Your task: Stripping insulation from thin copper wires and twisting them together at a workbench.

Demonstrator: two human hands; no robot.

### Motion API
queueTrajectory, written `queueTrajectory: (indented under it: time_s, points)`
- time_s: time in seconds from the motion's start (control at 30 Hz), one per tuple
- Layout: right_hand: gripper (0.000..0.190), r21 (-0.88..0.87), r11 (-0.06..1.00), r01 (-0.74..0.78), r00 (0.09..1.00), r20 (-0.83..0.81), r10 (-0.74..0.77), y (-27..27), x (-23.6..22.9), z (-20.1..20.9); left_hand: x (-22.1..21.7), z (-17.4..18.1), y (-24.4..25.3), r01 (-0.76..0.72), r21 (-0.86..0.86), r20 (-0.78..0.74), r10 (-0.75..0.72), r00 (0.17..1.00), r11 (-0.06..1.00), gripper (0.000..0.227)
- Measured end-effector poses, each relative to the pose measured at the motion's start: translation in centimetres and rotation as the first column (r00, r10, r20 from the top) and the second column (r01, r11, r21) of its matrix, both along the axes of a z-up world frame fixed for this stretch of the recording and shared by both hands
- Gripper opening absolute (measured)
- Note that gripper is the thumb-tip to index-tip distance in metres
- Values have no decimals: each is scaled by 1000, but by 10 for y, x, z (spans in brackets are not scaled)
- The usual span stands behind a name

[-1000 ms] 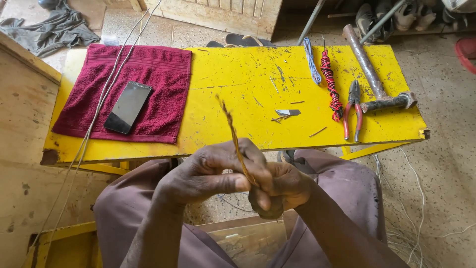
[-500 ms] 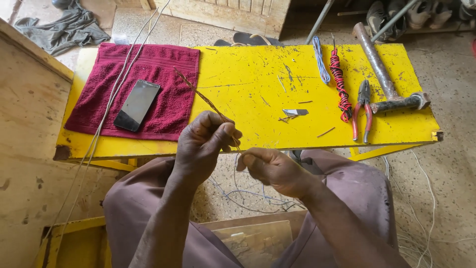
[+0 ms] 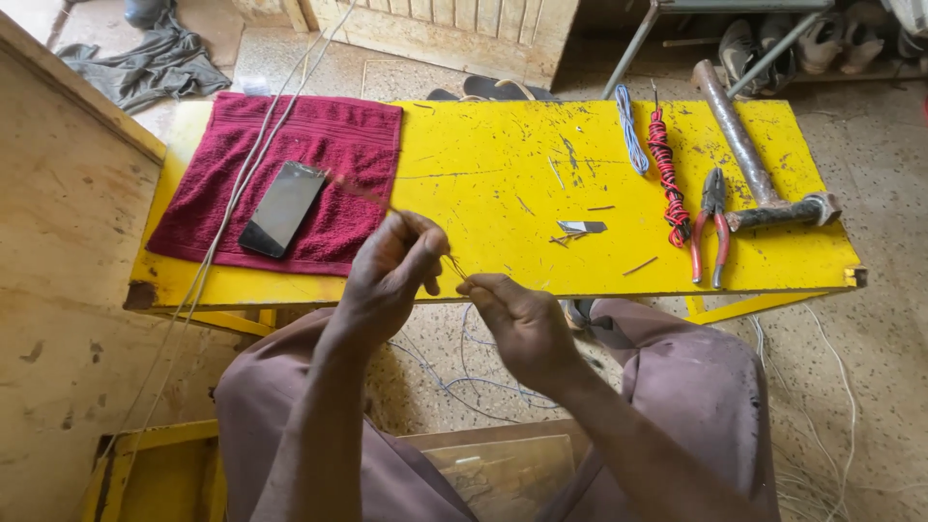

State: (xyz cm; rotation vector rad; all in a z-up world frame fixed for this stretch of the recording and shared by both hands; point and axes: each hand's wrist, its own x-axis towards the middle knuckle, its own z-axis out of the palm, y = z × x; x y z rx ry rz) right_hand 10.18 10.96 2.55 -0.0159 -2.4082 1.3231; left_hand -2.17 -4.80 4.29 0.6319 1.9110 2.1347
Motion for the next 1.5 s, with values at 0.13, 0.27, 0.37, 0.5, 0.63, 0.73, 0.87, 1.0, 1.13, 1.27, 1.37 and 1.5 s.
queueTrajectory:
  time_s: [0.13,0.27,0.37,0.5,0.63,0.73,0.87,1.0,1.13,1.27,1.37,1.5]
  points:
    - [33,-817,479,-321,814,20,580,28,8,-18,9,20,-15,499,239,-44,-504,862,833,28]
    - [35,-943,-93,-319,608,-279,743,34,14,-32,18,33,-3,573,324,-124,-567,814,752,20]
    - [35,-927,186,-326,735,-124,667,44,0,-29,22,24,9,405,329,58,-446,893,853,24]
    - [34,-612,764,-206,916,154,370,24,-4,4,17,-14,17,74,-23,139,-70,988,997,29]
    - [28,94,996,2,987,159,-17,14,-6,-5,21,-13,20,-79,-214,152,113,982,974,25]
    - [23,516,845,143,989,-35,-146,1,-9,-28,18,-32,28,-154,-347,98,199,975,925,27]
    - [29,198,979,47,982,170,-82,3,-9,-26,8,-30,14,76,-273,305,11,952,959,30]
    - [37,-286,948,-137,911,339,234,30,2,20,7,-1,-12,383,58,156,-387,909,922,38]
    - [29,-915,100,-390,635,-189,749,49,12,-7,17,35,-12,689,223,-190,-663,725,690,30]
    - [34,-909,-269,-319,520,-405,752,48,18,-43,37,60,-6,706,362,-188,-694,695,609,14]
    - [37,-930,-146,-336,655,-342,673,48,12,-46,29,31,-1,590,380,-121,-594,795,712,16]
    - [36,-954,161,-253,738,-83,670,42,-8,-34,24,0,11,275,256,117,-313,943,927,20]
